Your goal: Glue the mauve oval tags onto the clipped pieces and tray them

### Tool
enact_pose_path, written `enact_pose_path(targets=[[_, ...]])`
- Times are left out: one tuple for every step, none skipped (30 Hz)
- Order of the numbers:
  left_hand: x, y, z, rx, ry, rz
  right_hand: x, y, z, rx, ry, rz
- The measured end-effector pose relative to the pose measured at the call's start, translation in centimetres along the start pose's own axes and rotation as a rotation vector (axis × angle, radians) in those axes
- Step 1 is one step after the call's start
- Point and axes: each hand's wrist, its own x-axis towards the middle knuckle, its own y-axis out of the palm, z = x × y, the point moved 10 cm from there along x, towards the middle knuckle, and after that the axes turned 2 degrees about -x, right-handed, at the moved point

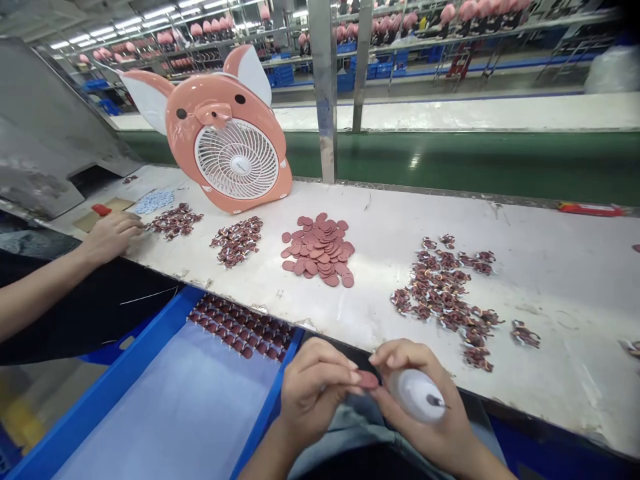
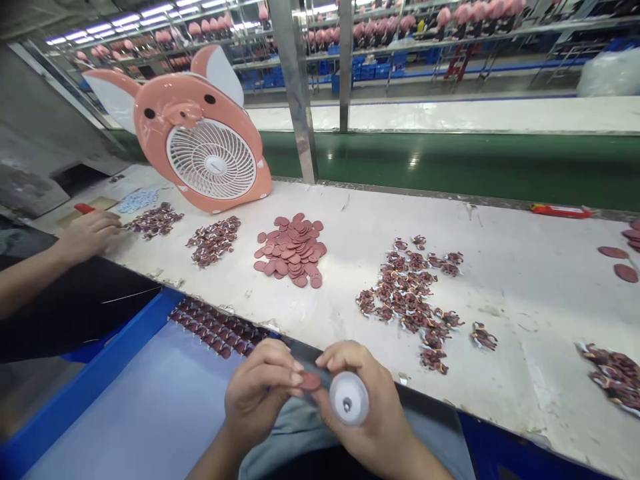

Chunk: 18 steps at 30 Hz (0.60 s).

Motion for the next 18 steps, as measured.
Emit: enact_pose_path(targets=[[-0.1,0.4,0.2,-0.098,-0.063,-0.014,0.0,-0.2,0.5,0.000,-0.028,-0.008],[-0.2,0.8,0.6,-0.179,-0.130,-0.040,-0.1,-0.4,0.9,-0.006,-0.056,-0.016],[-0.4,1.0,1.0,-0.242,-0.202,-0.076,-0.1,-0.6,1.3,-0.022,-0.089,-0.028],[-0.7,1.3,1.7,-0.308,-0.291,-0.117,-0.1,-0.8,1.8,-0.047,-0.127,-0.042],[-1.1,1.7,2.6,-0.388,-0.402,-0.159,-0.2,-1.0,2.2,-0.081,-0.173,-0.059],[-1.6,2.4,3.5,-0.487,-0.533,-0.186,-0.3,-1.2,2.6,-0.120,-0.226,-0.074],[-2.3,3.4,4.4,-0.603,-0.678,-0.201,-0.4,-1.3,3.0,-0.159,-0.281,-0.087],[-3.2,4.5,5.0,-0.721,-0.829,-0.215,-0.6,-1.3,3.3,-0.194,-0.335,-0.092],[-4.1,5.7,5.2,-0.826,-0.967,-0.227,-0.8,-1.3,3.6,-0.223,-0.383,-0.088],[-4.9,6.6,5.2,-0.907,-1.078,-0.240,-1.0,-1.2,3.7,-0.247,-0.418,-0.076],[-5.4,7.2,5.1,-0.962,-1.156,-0.259,-1.2,-1.0,3.8,-0.266,-0.436,-0.061],[-5.7,7.5,5.0,-0.990,-1.206,-0.281,-1.3,-1.0,3.8,-0.282,-0.434,-0.049],[-5.9,7.5,5.0,-0.997,-1.234,-0.309,-1.3,-1.0,3.6,-0.295,-0.410,-0.043],[-6.0,7.3,5.0,-0.993,-1.243,-0.336,-1.3,-1.2,3.4,-0.305,-0.366,-0.044],[-6.0,7.1,5.2,-0.979,-1.243,-0.366,-1.3,-1.6,3.1,-0.316,-0.308,-0.051],[-6.0,6.7,5.4,-0.953,-1.241,-0.399,-1.3,-2.1,2.7,-0.311,-0.226,-0.052],[-6.0,6.2,5.7,-0.920,-1.239,-0.431,-1.3,-2.6,1.9,-0.283,-0.120,-0.043],[-6.1,5.8,5.9,-0.889,-1.238,-0.454,-1.4,-3.1,1.0,-0.238,0.003,-0.024]])
